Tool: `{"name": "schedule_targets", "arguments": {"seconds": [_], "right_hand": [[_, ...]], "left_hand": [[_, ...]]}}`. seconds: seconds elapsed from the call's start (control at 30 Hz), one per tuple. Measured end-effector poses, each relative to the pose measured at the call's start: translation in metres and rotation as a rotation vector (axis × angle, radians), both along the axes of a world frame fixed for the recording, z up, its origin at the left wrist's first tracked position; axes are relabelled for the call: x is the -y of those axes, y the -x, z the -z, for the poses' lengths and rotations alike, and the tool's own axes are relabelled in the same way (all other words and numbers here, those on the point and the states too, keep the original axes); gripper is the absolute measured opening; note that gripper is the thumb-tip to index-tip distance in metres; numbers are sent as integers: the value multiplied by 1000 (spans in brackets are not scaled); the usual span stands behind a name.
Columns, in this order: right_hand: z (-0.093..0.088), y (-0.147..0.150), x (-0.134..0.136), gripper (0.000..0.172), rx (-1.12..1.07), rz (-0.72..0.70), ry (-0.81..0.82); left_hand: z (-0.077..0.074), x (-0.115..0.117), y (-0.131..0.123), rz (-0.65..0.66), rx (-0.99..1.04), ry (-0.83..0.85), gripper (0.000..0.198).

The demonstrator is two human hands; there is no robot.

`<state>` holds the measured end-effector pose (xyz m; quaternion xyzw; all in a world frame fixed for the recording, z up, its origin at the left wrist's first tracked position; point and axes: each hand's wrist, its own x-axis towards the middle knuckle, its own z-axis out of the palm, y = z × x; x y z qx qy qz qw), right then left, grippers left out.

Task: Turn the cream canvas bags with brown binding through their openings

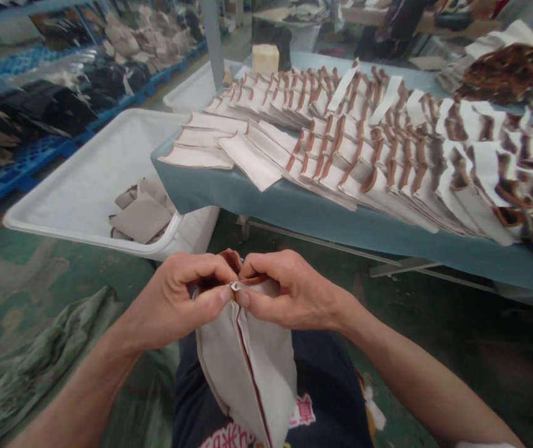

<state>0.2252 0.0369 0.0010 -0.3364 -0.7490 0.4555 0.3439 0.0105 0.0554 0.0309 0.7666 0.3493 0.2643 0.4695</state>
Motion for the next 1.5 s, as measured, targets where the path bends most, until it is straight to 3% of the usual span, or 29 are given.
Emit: {"name": "schedule_targets", "arguments": {"seconds": [0.17,0.33,0.6,0.7,0.83,1.03,1.2,1.4,1.5], "right_hand": [[-2,10,-3,22,49,84,-80],[0,12,-2,25,16,57,-39],[-5,13,-1,24,161,-47,-80],[-15,16,-4,24,248,-66,-92],[-39,14,-9,21,271,-95,-103],[-69,12,-10,24,310,-172,-170],[-67,12,-9,30,354,-145,-150],[-58,9,-2,32,392,-167,-99],[-55,9,0,33,392,-151,-86]], "left_hand": [[1,6,-4,-85,-55,-76,20],[6,10,3,-66,-85,-72,25],[-6,-11,35,196,-281,77,29],[-17,-19,39,314,-343,48,33],[-29,-10,31,198,-319,-189,23],[-25,18,22,34,-179,-563,25],[-26,21,32,15,-248,-502,23],[-38,14,32,103,-346,-376,19],[-43,9,29,162,-377,-398,19]]}}
